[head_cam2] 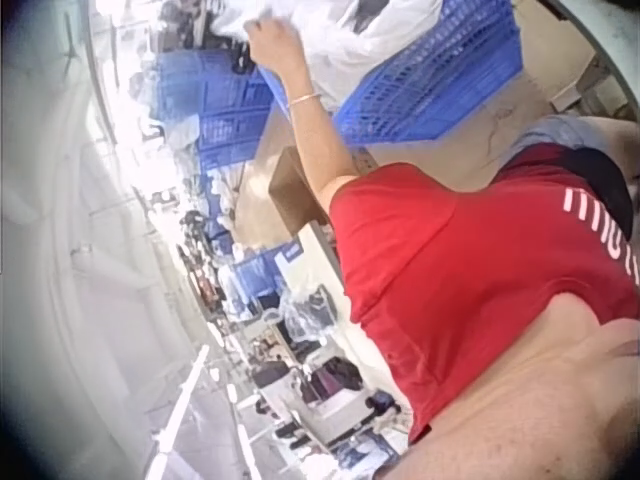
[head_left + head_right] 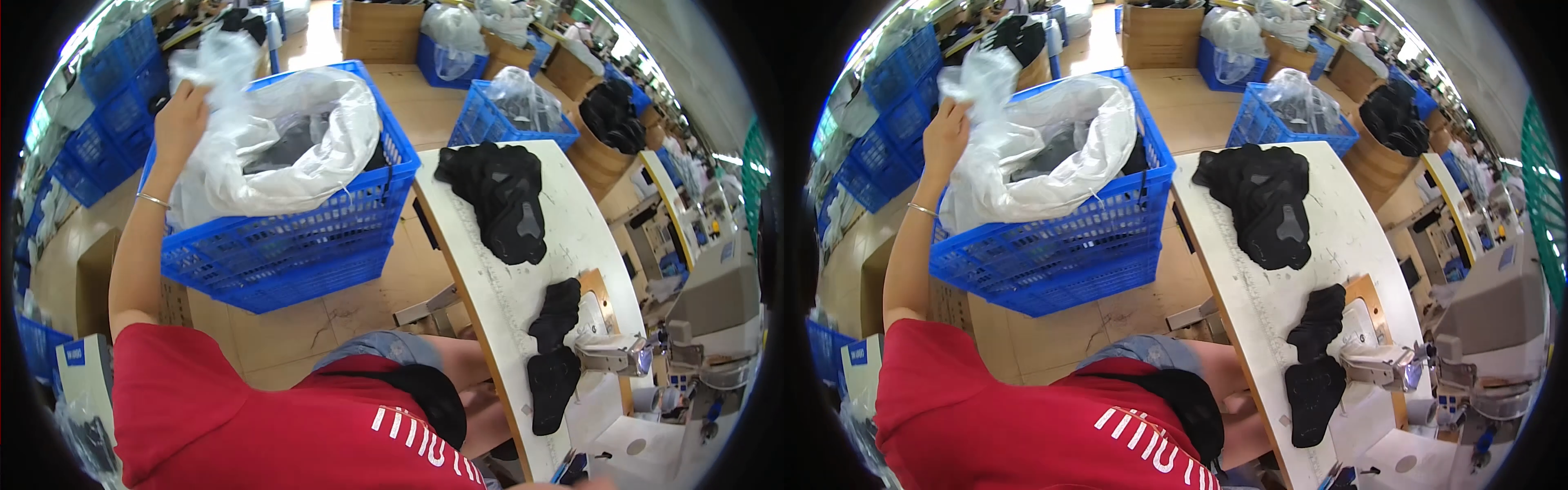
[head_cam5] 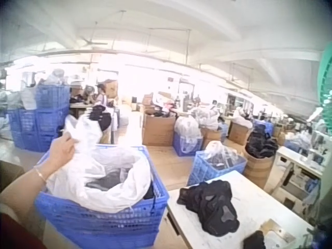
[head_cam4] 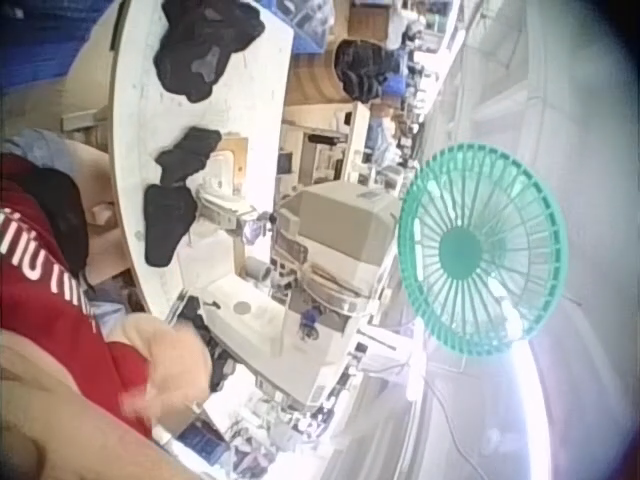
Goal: Stitching together small black fabric pieces using an industrial sewing machine.
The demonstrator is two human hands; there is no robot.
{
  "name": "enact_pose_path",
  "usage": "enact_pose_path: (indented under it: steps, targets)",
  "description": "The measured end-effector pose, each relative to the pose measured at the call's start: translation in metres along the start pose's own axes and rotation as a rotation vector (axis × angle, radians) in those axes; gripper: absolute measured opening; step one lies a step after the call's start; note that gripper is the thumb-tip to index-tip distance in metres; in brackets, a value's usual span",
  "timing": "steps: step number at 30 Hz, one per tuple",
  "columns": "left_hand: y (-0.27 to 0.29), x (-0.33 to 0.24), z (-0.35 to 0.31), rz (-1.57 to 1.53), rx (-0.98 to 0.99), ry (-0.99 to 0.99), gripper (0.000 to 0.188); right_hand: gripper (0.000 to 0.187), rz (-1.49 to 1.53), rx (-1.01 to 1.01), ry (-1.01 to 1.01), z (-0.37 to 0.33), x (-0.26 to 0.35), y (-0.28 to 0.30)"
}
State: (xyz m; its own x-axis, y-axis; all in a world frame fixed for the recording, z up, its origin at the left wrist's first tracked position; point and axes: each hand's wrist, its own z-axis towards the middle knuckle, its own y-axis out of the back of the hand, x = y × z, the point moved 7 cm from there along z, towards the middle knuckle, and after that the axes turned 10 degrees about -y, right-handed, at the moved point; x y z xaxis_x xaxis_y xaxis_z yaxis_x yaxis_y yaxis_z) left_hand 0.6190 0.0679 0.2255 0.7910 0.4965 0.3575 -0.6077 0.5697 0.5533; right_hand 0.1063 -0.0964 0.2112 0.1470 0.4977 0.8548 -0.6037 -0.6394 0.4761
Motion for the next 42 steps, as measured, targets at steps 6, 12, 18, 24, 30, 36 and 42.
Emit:
enact_pose_path:
  steps: [6,12,18,24,30,36,42]
  targets:
    - [-0.153,0.166,-0.377,-0.038,1.577,0.338,0.037,0.019,0.058,0.306,0.194,-0.014,0.041,-0.012]
    - [-0.174,0.189,-0.388,-0.02,1.365,0.499,0.037,0.023,0.089,0.46,0.332,-0.058,0.074,0.0]
    - [-0.127,0.182,-0.215,0.359,1.151,0.322,0.027,0.026,0.106,0.651,0.488,-0.102,0.115,0.01]
    - [-0.038,-0.127,0.038,-0.193,0.311,-0.052,0.023,0.029,0.145,0.696,0.503,-0.129,0.139,-0.018]
    - [0.038,-0.439,0.034,-1.484,0.513,-0.588,0.016,0.033,0.47,0.219,-0.284,-0.126,-0.043,0.015]
    - [0.137,-0.568,0.008,-1.922,0.517,-0.892,0.017,0.049,0.406,-0.449,-0.643,-0.201,-0.116,0.016]
    - [0.165,-0.64,-0.029,-2.361,1.374,-0.578,0.042,0.07,0.234,-1.057,-0.536,-0.224,-0.132,0.052]
